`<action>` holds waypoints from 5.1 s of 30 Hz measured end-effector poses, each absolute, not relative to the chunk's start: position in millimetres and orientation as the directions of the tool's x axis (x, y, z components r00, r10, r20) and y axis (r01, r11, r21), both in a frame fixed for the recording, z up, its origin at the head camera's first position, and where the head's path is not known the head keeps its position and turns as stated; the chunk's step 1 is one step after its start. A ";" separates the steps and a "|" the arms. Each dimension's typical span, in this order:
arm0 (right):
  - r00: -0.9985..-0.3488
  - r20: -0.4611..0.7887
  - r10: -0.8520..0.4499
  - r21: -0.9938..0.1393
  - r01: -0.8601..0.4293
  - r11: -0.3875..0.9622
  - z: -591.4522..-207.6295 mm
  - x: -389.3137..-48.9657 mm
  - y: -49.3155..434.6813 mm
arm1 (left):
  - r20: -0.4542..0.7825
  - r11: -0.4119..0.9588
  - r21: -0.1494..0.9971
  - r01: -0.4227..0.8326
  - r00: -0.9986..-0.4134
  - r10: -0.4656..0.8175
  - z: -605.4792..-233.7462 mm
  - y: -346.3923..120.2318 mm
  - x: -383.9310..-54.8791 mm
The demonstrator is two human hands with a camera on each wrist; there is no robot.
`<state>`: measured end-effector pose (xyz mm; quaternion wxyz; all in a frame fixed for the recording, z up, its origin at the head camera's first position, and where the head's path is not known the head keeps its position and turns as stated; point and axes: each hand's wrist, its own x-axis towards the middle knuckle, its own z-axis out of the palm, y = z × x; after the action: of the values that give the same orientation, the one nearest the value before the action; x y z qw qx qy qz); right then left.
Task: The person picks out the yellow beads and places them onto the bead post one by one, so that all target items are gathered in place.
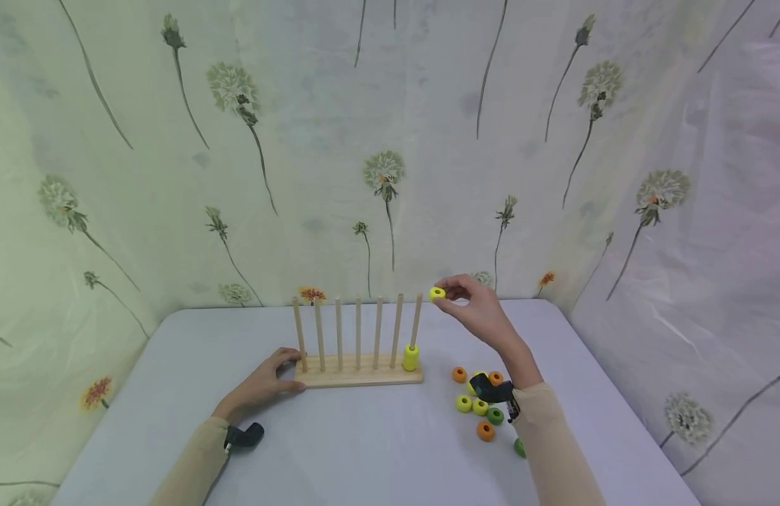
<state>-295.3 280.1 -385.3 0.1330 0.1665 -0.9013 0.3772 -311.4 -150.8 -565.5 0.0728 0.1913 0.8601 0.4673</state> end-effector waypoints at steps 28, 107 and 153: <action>-0.899 0.358 -0.253 -0.665 -0.436 0.606 -377.3 -301.7 259.4 | 0.042 0.495 0.833 0.246 -0.921 0.386 -566.0 -150.9 -310.9; -0.977 0.158 -0.140 -0.660 -0.210 0.721 -467.3 -257.7 337.2 | 0.062 0.500 0.820 0.280 -0.911 0.409 -565.0 -150.1 -310.3; -0.988 -0.135 -0.080 -0.686 0.035 0.727 -522.8 -221.2 364.7 | 0.061 0.486 0.829 0.277 -0.909 0.413 -564.4 -149.4 -309.0</action>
<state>-221.2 364.7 -522.8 -0.0777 0.0122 -0.9260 0.3691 -309.0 -149.4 -564.4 0.0732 0.2008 0.8589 0.4653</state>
